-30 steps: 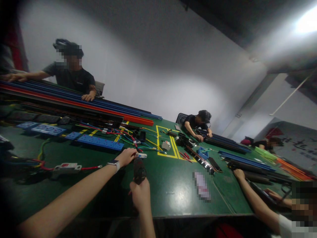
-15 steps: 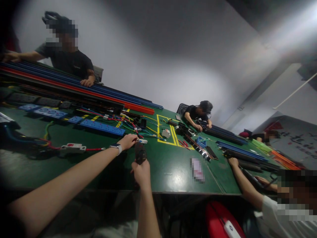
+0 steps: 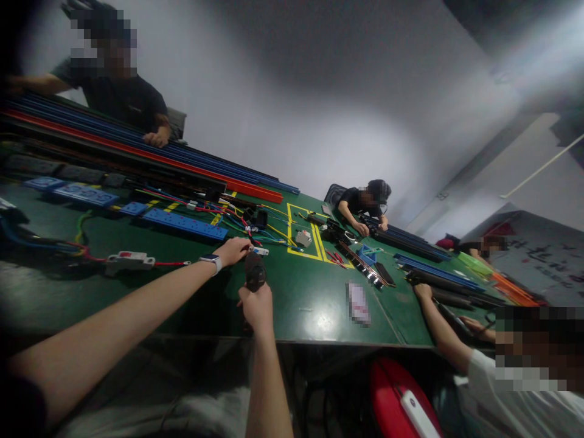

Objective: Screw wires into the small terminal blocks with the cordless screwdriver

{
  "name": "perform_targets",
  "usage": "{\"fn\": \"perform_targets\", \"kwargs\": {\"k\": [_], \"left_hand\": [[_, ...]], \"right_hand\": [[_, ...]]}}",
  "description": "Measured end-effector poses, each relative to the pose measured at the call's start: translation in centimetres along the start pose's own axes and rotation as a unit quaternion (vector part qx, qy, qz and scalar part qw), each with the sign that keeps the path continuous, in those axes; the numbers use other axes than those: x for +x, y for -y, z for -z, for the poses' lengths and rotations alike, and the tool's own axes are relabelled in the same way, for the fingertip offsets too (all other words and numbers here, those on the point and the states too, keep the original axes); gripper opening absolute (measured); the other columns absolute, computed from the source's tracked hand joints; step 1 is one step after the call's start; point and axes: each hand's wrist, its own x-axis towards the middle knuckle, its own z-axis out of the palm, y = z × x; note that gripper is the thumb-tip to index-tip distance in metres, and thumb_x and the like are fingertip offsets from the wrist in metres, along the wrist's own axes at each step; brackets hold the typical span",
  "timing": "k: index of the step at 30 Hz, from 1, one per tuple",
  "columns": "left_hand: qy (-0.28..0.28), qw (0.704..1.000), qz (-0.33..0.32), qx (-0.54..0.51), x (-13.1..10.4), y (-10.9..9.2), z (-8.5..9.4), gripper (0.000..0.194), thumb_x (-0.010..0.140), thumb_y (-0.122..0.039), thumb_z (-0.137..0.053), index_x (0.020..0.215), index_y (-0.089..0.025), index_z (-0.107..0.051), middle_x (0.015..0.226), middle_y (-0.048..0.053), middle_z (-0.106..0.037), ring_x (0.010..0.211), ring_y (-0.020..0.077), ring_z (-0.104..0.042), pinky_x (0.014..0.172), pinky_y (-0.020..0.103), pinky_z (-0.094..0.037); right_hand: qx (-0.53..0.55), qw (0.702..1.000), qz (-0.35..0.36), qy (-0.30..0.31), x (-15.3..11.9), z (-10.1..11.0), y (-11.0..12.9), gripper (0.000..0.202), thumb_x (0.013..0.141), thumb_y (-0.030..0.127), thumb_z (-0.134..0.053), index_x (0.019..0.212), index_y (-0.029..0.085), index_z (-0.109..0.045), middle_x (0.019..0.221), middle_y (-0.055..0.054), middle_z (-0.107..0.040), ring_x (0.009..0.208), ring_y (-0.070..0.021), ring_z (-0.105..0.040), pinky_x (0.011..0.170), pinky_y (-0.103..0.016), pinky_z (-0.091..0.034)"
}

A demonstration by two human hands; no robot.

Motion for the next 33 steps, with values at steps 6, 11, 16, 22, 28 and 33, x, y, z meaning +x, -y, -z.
{"fn": "perform_targets", "kwargs": {"k": [6,11,16,22,28,33], "left_hand": [[-0.004,1.0,0.005,-0.009,-0.2,-0.28,0.4,0.02,0.086,-0.03,-0.056,0.099,-0.023,-0.068,0.099,0.006,-0.07,0.099,0.0204,-0.06,0.09,0.03,-0.042],[0.001,1.0,0.001,-0.013,-0.14,-0.28,0.52,0.018,0.086,-0.029,-0.055,0.098,-0.024,-0.068,0.1,0.005,-0.07,0.098,0.021,-0.061,0.089,0.031,-0.042],[-0.004,1.0,-0.002,-0.005,-0.12,-0.08,0.41,0.017,0.088,-0.034,-0.054,0.096,-0.025,-0.066,0.101,0.005,-0.07,0.098,0.023,-0.06,0.087,0.033,-0.042],[-0.008,1.0,-0.004,-0.01,-0.3,-0.24,0.64,0.016,0.088,-0.032,-0.054,0.096,-0.025,-0.066,0.1,0.005,-0.069,0.097,0.0231,-0.06,0.087,0.034,-0.042],[-0.005,1.0,-0.005,-0.015,-0.41,-0.37,0.85,0.015,0.088,-0.029,-0.054,0.095,-0.024,-0.066,0.099,0.006,-0.069,0.097,0.0231,-0.06,0.087,0.033,-0.042],[-0.006,1.0,-0.003,-0.019,-0.38,-0.24,0.69,0.017,0.088,-0.03,-0.054,0.097,-0.025,-0.066,0.1,0.006,-0.069,0.098,0.0232,-0.06,0.088,0.034,-0.043]], "right_hand": [[0.011,1.0,0.016,0.004,0.08,-0.12,-0.31,0.017,0.07,0.021,-0.05,0.081,0.017,-0.062,0.057,0.001,-0.061,0.055,-0.0175,-0.061,0.051,-0.024,-0.043],[0.011,1.0,0.003,0.005,0.05,-0.14,-0.14,0.02,0.069,0.021,-0.05,0.085,0.016,-0.061,0.055,0.002,-0.059,0.053,-0.0176,-0.06,0.051,-0.024,-0.043],[0.019,1.0,0.01,0.001,0.09,-0.13,-0.16,0.018,0.069,0.021,-0.05,0.083,0.017,-0.06,0.059,0.001,-0.061,0.055,-0.0171,-0.06,0.053,-0.024,-0.044],[0.027,1.0,-0.002,0.005,0.2,-0.2,0.02,0.021,0.066,0.022,-0.05,0.084,0.017,-0.06,0.052,0.002,-0.057,0.051,-0.0178,-0.059,0.05,-0.025,-0.043],[0.024,1.0,0.005,0.002,0.07,-0.29,0.13,0.019,0.067,0.022,-0.05,0.083,0.017,-0.061,0.052,0.001,-0.059,0.052,-0.0178,-0.06,0.051,-0.024,-0.043],[0.025,1.0,-0.004,-0.001,0.04,-0.35,0.43,0.019,0.066,0.022,-0.051,0.082,0.017,-0.061,0.053,0.001,-0.059,0.052,-0.0175,-0.059,0.05,-0.024,-0.043]]}}
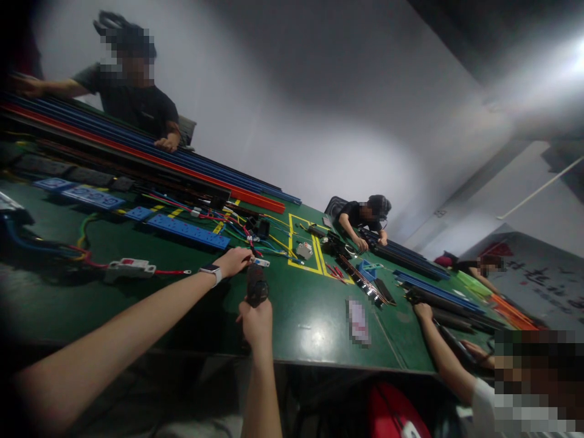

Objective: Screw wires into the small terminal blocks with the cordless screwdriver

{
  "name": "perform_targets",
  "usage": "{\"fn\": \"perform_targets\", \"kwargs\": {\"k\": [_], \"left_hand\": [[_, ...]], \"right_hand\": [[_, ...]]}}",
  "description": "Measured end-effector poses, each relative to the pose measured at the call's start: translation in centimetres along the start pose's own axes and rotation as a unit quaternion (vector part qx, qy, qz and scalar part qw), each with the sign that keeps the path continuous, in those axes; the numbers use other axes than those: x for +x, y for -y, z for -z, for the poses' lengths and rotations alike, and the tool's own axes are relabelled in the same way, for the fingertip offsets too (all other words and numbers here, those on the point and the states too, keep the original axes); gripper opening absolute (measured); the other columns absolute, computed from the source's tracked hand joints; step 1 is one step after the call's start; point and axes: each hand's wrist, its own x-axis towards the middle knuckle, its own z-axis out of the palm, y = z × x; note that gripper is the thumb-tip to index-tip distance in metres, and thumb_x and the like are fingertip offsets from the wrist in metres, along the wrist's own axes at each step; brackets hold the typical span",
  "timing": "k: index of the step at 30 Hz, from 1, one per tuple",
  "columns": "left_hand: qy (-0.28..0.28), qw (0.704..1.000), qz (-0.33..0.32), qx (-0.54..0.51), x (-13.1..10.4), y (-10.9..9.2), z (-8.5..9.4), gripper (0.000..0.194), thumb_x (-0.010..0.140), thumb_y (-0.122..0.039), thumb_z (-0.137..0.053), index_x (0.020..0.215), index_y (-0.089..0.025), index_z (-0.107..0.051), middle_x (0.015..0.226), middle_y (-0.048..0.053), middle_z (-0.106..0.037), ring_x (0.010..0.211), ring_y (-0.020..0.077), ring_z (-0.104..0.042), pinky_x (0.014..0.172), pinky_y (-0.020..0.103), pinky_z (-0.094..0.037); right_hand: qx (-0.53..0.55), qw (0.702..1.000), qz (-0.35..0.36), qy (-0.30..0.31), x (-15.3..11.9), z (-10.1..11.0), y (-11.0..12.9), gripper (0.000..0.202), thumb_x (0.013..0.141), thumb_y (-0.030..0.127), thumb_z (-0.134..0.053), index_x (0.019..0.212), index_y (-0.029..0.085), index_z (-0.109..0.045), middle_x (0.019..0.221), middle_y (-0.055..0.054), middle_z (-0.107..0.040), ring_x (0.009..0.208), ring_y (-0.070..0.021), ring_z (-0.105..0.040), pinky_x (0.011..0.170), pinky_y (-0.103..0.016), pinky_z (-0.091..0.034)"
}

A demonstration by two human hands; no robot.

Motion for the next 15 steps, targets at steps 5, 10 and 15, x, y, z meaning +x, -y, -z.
{"fn": "perform_targets", "kwargs": {"k": [5,10,15], "left_hand": [[-0.001,1.0,0.01,0.006,0.1,0.11,-0.19,0.018,0.088,-0.032,-0.056,0.101,-0.025,-0.066,0.1,0.007,-0.069,0.101,0.0234,-0.059,0.091,0.035,-0.042],[-0.007,1.0,-0.003,0.003,0.01,0.16,-0.2,0.017,0.089,-0.032,-0.054,0.097,-0.025,-0.066,0.1,0.006,-0.069,0.099,0.0232,-0.059,0.089,0.034,-0.042],[-0.006,1.0,-0.001,0.004,0.13,0.3,-0.41,0.017,0.089,-0.034,-0.054,0.1,-0.026,-0.065,0.1,0.006,-0.069,0.098,0.0233,-0.06,0.087,0.034,-0.041]], "right_hand": [[-0.002,1.0,0.004,0.0,-0.02,0.0,0.11,0.019,0.066,0.021,-0.05,0.081,0.017,-0.061,0.053,0.001,-0.059,0.052,-0.0176,-0.059,0.051,-0.024,-0.043],[-0.007,1.0,0.0,-0.001,0.01,-0.04,-0.22,0.019,0.067,0.022,-0.051,0.082,0.017,-0.062,0.052,0.001,-0.059,0.052,-0.0178,-0.059,0.05,-0.024,-0.042],[0.005,1.0,0.002,-0.004,0.14,-0.09,-0.6,0.016,0.067,0.02,-0.051,0.081,0.018,-0.06,0.05,0.003,-0.057,0.051,-0.0173,-0.058,0.051,-0.024,-0.043]]}}
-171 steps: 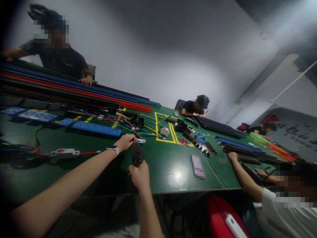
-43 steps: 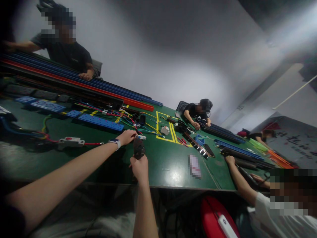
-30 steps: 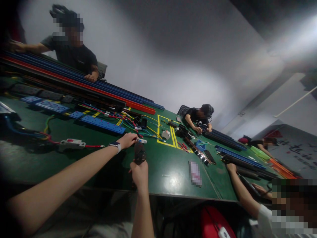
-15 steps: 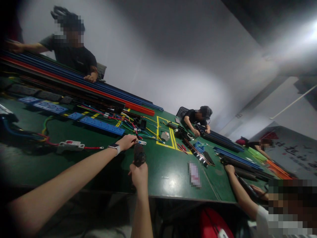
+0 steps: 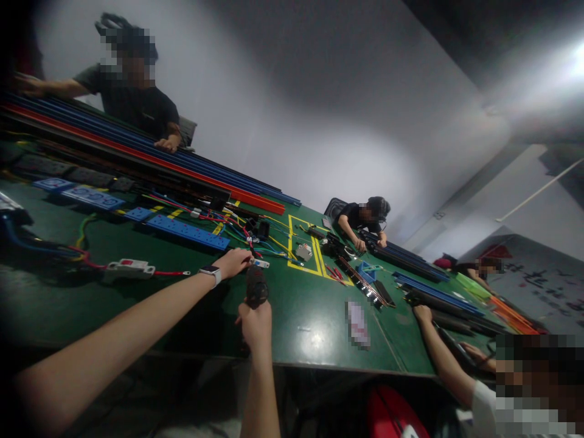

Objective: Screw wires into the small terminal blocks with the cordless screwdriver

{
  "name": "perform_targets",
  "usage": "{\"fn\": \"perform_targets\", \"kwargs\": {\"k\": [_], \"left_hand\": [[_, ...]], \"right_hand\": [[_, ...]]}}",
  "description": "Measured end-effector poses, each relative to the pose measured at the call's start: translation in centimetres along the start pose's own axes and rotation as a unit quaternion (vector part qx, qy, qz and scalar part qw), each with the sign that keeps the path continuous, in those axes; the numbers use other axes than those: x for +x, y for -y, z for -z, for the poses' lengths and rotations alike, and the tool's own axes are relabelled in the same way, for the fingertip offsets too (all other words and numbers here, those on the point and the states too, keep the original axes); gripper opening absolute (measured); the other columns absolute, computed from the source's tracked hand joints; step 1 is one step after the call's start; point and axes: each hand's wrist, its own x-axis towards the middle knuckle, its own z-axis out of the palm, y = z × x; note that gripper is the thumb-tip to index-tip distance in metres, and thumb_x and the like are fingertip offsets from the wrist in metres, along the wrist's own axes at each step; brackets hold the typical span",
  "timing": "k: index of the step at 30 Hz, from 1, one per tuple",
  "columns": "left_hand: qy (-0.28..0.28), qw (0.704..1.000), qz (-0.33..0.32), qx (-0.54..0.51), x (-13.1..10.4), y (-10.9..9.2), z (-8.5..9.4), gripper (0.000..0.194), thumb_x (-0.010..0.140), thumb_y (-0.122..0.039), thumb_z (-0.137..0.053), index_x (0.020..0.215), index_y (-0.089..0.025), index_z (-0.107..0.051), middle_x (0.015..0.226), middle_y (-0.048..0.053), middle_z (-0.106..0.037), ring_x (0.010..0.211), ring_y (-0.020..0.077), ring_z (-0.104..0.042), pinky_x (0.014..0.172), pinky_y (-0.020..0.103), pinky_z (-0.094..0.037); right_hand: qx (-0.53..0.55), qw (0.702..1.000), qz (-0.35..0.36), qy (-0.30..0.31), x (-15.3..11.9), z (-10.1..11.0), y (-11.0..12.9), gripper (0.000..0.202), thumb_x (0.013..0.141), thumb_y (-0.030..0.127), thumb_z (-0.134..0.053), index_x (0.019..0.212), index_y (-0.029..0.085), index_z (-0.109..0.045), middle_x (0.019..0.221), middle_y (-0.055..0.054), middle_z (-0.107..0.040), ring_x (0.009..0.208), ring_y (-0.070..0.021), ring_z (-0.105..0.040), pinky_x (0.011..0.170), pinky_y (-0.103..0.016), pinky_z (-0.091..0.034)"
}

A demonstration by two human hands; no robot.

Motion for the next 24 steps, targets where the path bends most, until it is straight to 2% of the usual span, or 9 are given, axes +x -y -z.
{"fn": "perform_targets", "kwargs": {"k": [8,18,24], "left_hand": [[-0.001,1.0,-0.005,-0.004,0.18,0.11,-0.17,0.018,0.088,-0.033,-0.056,0.101,-0.026,-0.066,0.099,0.005,-0.07,0.098,0.023,-0.06,0.087,0.034,-0.041],[0.004,1.0,-0.008,-0.006,0.47,0.3,-0.38,0.02,0.088,-0.035,-0.056,0.102,-0.027,-0.067,0.102,0.005,-0.07,0.099,0.0229,-0.06,0.089,0.033,-0.042],[0.004,1.0,-0.004,-0.006,0.43,0.18,-0.4,0.02,0.088,-0.033,-0.056,0.103,-0.027,-0.067,0.103,0.005,-0.07,0.1,0.0235,-0.06,0.09,0.034,-0.041]], "right_hand": [[0.001,1.0,0.004,-0.007,0.03,0.14,-0.47,0.022,0.068,0.02,-0.05,0.087,0.017,-0.062,0.054,0.002,-0.06,0.051,-0.017,-0.059,0.049,-0.024,-0.042],[0.013,1.0,0.0,-0.014,-0.2,0.14,0.33,0.019,0.066,0.019,-0.051,0.083,0.017,-0.06,0.05,0.003,-0.057,0.049,-0.0166,-0.056,0.047,-0.023,-0.04],[0.011,1.0,0.011,-0.011,-0.11,0.28,-0.16,0.019,0.067,0.019,-0.05,0.083,0.017,-0.06,0.054,0.003,-0.058,0.049,-0.0165,-0.057,0.047,-0.024,-0.041]]}}
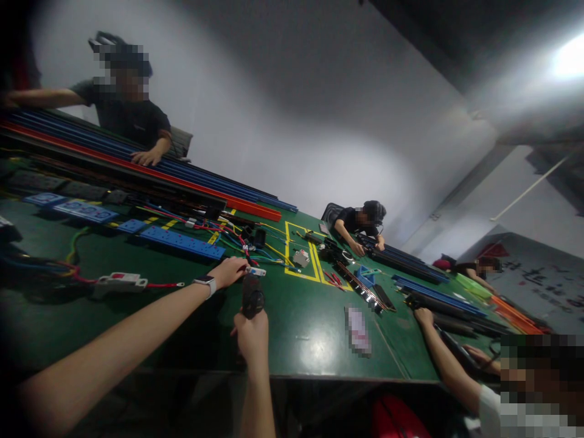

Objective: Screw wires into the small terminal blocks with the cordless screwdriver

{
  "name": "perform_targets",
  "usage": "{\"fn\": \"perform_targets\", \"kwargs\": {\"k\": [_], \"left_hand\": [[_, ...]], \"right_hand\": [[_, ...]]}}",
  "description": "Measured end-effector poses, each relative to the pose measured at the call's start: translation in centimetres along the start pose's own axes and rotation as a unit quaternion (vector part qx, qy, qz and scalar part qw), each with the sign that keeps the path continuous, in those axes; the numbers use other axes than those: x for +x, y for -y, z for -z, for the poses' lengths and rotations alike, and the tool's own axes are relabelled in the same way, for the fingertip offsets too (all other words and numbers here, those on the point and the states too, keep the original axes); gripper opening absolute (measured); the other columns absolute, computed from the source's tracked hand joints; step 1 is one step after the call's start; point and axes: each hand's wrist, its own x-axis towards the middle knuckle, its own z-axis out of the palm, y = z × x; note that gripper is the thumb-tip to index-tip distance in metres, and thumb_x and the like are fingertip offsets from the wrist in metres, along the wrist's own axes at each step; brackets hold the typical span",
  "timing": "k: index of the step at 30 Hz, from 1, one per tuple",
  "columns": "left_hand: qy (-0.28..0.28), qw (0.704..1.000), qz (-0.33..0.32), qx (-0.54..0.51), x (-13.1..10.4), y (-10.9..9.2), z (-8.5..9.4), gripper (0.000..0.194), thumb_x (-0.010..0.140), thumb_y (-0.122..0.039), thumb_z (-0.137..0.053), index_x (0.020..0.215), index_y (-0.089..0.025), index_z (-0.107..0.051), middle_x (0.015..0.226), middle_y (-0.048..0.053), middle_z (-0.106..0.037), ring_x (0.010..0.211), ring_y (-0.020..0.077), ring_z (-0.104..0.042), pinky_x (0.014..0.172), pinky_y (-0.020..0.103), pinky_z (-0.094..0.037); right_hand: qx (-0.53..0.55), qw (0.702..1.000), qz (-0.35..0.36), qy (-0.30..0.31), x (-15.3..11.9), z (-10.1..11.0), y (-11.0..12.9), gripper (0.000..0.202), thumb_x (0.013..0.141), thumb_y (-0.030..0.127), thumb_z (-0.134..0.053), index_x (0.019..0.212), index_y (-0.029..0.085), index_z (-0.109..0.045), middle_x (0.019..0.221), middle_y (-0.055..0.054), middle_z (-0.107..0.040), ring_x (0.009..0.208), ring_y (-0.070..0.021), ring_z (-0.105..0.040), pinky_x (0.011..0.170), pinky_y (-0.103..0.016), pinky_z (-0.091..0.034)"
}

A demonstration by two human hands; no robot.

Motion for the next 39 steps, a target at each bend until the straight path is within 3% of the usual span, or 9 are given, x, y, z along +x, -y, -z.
{"fn": "perform_targets", "kwargs": {"k": [20,39], "left_hand": [[-0.005,1.0,-0.006,0.004,0.15,0.36,-0.46,0.019,0.087,-0.029,-0.056,0.102,-0.027,-0.068,0.101,0.005,-0.071,0.098,0.0216,-0.061,0.09,0.032,-0.042],[0.004,1.0,0.001,-0.003,-0.1,-0.15,0.18,0.019,0.088,-0.031,-0.055,0.102,-0.026,-0.067,0.1,0.006,-0.07,0.1,0.023,-0.06,0.091,0.034,-0.042]], "right_hand": [[-0.003,1.0,0.018,0.003,0.06,0.07,-0.44,0.015,0.069,0.019,-0.05,0.08,0.018,-0.06,0.054,0.002,-0.058,0.052,-0.0167,-0.057,0.049,-0.024,-0.041],[-0.003,1.0,0.014,0.01,-0.03,0.18,0.14,0.016,0.069,0.019,-0.05,0.081,0.017,-0.061,0.055,0.002,-0.058,0.053,-0.0168,-0.058,0.05,-0.024,-0.042]]}}
